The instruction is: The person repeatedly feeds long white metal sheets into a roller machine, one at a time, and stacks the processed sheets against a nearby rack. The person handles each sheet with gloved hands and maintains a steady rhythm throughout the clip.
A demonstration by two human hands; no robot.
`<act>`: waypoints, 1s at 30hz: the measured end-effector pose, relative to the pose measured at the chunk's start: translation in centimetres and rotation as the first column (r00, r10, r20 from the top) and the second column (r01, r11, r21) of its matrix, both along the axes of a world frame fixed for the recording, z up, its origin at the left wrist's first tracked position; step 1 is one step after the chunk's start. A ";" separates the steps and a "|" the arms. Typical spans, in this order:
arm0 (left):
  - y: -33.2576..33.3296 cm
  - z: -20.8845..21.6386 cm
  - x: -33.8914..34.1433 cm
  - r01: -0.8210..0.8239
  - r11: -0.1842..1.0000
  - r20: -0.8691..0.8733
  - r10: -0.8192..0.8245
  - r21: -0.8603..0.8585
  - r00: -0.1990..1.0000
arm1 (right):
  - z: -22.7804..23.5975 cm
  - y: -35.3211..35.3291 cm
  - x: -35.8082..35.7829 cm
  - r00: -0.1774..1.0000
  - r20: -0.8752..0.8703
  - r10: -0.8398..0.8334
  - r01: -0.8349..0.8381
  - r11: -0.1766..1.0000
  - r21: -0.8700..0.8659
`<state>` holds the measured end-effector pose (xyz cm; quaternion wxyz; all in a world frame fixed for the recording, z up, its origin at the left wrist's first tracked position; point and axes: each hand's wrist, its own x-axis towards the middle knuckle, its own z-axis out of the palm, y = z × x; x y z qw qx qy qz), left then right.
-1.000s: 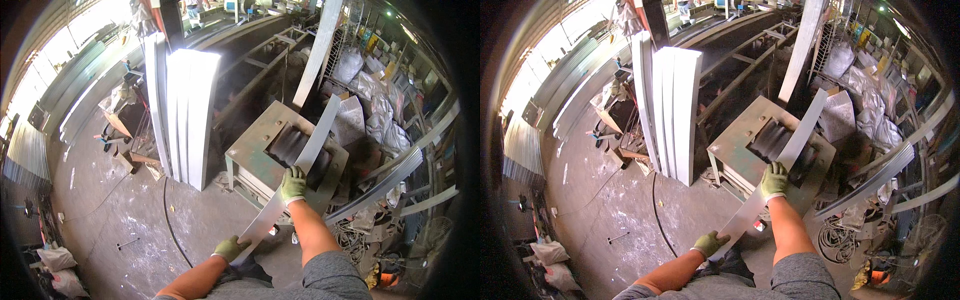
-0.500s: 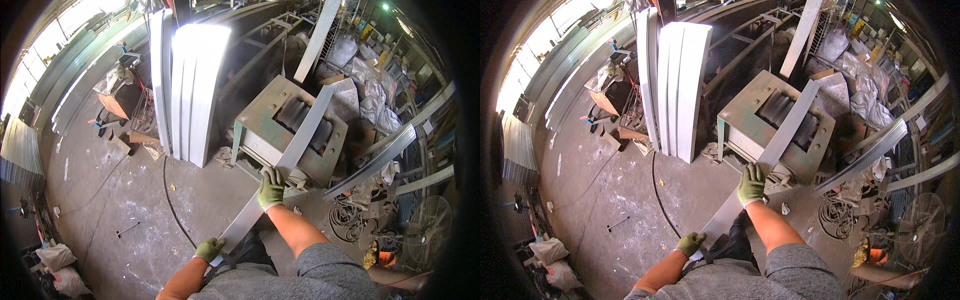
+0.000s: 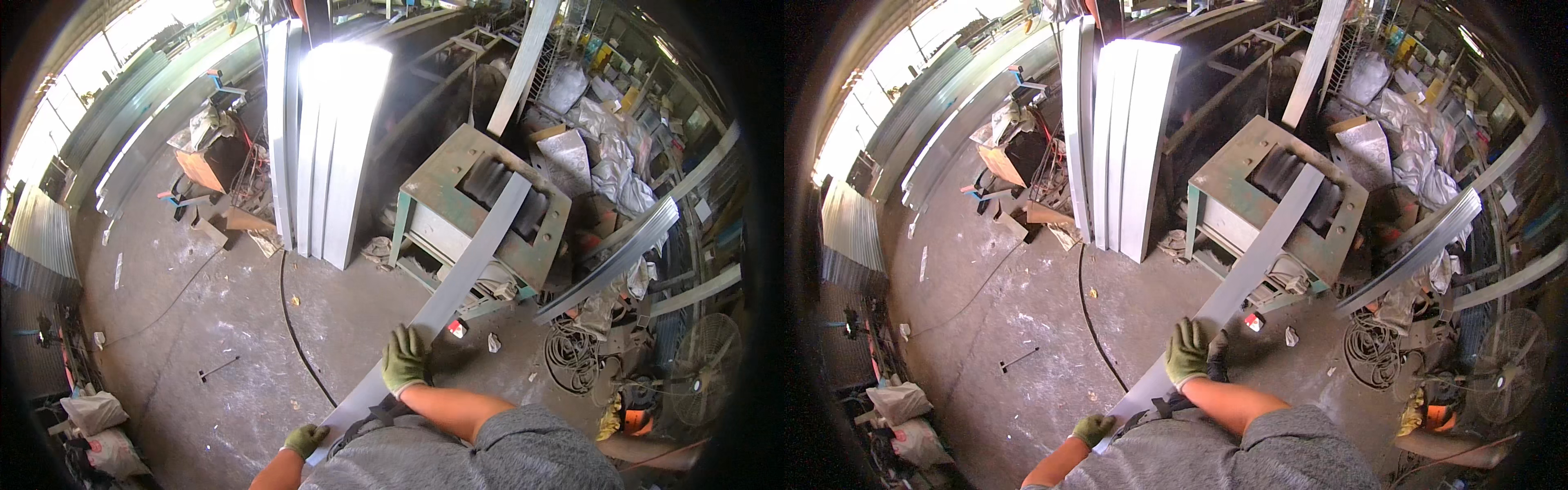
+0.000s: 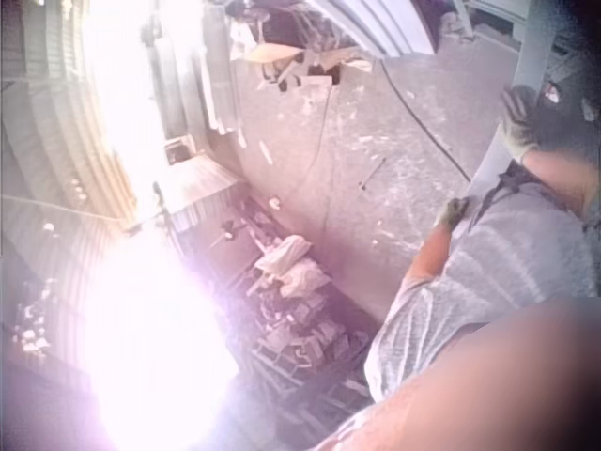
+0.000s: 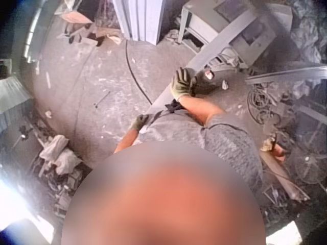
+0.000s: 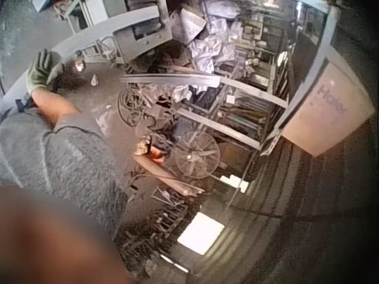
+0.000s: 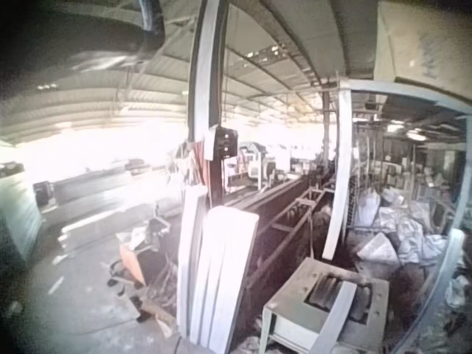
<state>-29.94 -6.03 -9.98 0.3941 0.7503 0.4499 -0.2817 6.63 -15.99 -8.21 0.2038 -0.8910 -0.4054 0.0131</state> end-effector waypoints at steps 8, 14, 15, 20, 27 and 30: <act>3.4 4.3 -8.3 -0.107 0.975 0.077 0.093 0.197 0.993 | 3.5 0.1 0.7 0.980 -0.177 0.091 -0.005 0.901 0.435; 5.0 7.1 -3.7 -0.190 0.862 0.310 0.040 0.471 0.950 | 5.1 -1.8 9.5 0.698 -0.716 0.014 0.377 0.842 0.385; 5.5 7.8 -2.5 -0.188 0.827 0.384 -0.036 0.529 0.922 | 6.0 -2.0 9.2 0.565 -0.824 0.048 0.374 0.875 0.308; 7.9 12.0 1.2 -0.291 0.532 0.576 -0.513 0.795 0.636 | 12.1 -0.2 7.8 -0.099 -0.842 0.531 0.664 0.665 0.341; 9.9 12.9 2.5 -0.316 0.419 0.521 -0.598 0.851 0.609 | 13.9 1.9 9.4 -0.007 -0.927 0.375 0.796 0.563 0.221; 10.5 9.2 5.1 -0.237 0.757 0.668 -0.330 0.610 0.667 | 13.8 2.0 10.2 0.054 -0.931 0.361 0.822 0.514 0.246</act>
